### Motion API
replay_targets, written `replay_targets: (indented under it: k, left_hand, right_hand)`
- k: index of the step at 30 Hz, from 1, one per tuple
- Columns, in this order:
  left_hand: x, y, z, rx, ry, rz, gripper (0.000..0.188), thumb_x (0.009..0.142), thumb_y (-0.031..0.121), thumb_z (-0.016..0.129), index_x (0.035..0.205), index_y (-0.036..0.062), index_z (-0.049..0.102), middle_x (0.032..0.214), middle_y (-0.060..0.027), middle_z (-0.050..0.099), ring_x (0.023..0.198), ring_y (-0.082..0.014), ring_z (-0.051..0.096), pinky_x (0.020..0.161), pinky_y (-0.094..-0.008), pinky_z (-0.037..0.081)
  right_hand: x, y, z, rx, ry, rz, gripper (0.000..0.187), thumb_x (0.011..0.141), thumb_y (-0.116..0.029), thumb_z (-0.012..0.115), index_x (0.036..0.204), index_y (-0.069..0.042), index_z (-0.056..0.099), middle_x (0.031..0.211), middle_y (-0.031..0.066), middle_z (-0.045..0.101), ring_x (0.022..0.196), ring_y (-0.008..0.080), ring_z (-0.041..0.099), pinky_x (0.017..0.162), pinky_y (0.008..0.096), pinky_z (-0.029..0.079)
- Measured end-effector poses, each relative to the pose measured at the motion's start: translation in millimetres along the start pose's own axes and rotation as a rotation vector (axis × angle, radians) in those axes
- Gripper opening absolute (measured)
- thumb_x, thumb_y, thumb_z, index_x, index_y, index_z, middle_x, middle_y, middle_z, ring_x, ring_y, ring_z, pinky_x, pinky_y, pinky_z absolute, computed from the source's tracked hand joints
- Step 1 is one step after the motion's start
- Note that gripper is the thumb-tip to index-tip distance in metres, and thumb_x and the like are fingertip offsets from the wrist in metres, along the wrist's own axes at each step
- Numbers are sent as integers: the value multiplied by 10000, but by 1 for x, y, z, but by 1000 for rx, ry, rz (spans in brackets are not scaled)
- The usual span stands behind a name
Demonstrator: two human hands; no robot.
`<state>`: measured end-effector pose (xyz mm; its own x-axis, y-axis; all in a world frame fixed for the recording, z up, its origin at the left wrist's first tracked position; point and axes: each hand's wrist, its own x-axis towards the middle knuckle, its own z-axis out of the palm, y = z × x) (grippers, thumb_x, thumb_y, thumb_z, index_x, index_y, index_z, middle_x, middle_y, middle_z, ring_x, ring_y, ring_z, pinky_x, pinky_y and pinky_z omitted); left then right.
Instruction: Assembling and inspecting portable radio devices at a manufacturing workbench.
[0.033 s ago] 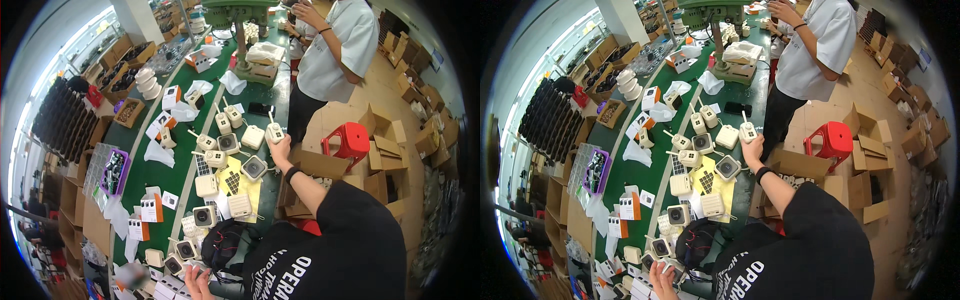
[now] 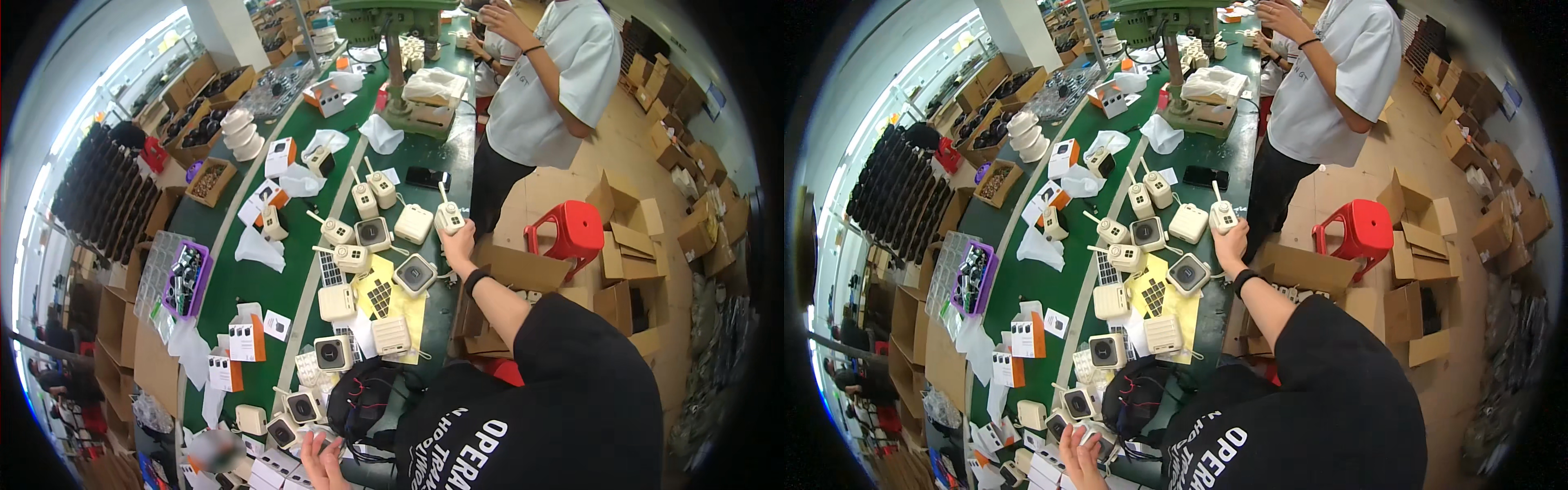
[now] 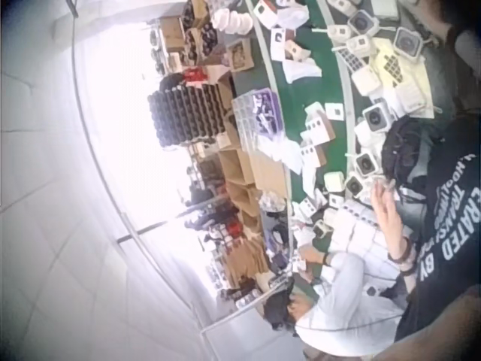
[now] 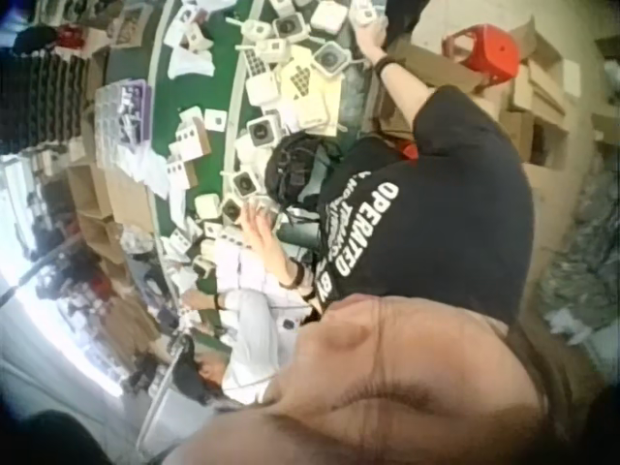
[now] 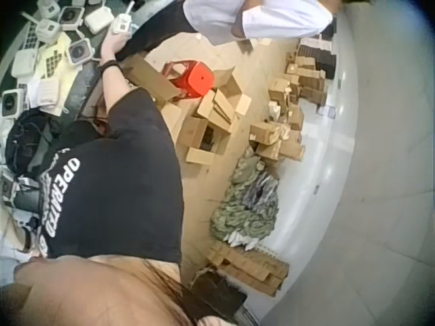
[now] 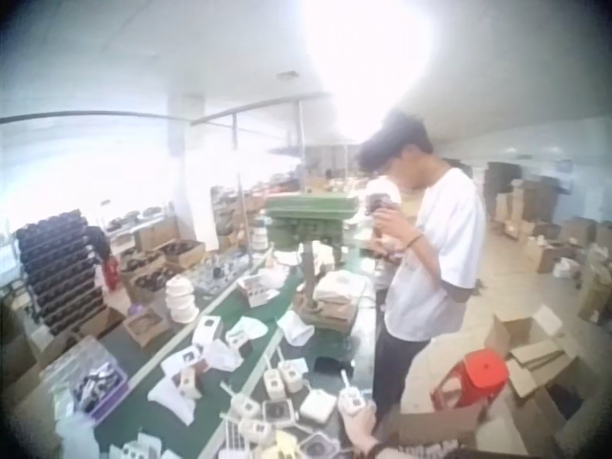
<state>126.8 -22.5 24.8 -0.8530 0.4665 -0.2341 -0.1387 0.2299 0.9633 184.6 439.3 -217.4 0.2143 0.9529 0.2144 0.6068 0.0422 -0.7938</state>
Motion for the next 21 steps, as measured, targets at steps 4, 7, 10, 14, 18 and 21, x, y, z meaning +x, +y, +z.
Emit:
replay_targets:
  k: [4, 7, 10, 14, 18, 21]
  left_hand:
    - [10, 11, 7, -9, 41, -22, 397, 929, 118, 424, 1303, 2, 355, 1234, -156, 472, 1041, -240, 524, 865, -321, 446]
    - [13, 2, -1, -10, 67, 10, 398, 931, 120, 426, 1302, -4, 356, 1247, -162, 462, 1047, -242, 525, 862, -317, 444]
    - [11, 0, -10, -32, 88, 11, 406, 929, 122, 436, 1305, -8, 353, 1243, -171, 462, 1047, -241, 527, 874, -323, 430]
    - [3, 0, -17, -63, 155, -9, 403, 925, 129, 452, 1295, -6, 370, 1218, -154, 477, 1030, -225, 529, 887, -310, 410]
    - [-8, -2, -25, -83, 293, -76, 384, 921, 125, 464, 1274, -8, 390, 1189, -123, 492, 1019, -202, 524, 872, -288, 403]
    - [-24, -9, -35, -108, 440, -171, 384, 928, 137, 466, 1275, -3, 382, 1206, -131, 481, 1013, -216, 525, 889, -317, 393]
  right_hand:
    - [-4, 9, 25, -279, -203, -48, 740, 622, -265, 777, 1171, -9, 354, 1175, 198, 414, 1078, 368, 448, 868, 412, 405]
    - [-21, -28, 31, -345, 42, -346, 832, 656, -311, 748, 1278, 10, 298, 1289, 203, 327, 1178, 358, 325, 975, 427, 275]
    - [-58, -87, 48, 138, -176, -608, 748, 679, -247, 723, 1260, 8, 327, 1263, 201, 359, 1163, 341, 349, 971, 418, 292]
    - [-180, -198, 75, 598, -670, -892, 675, 649, -237, 769, 1189, -27, 422, 1122, 167, 467, 1039, 310, 458, 905, 363, 374]
    - [-328, -238, 100, 516, -1313, -1013, 730, 636, -317, 766, 1190, 7, 419, 1129, 190, 470, 1042, 334, 470, 880, 387, 401]
    - [-435, -250, 85, 216, -1655, -1030, 894, 614, -438, 746, 1245, 46, 338, 1132, 240, 447, 1047, 385, 451, 867, 432, 407]
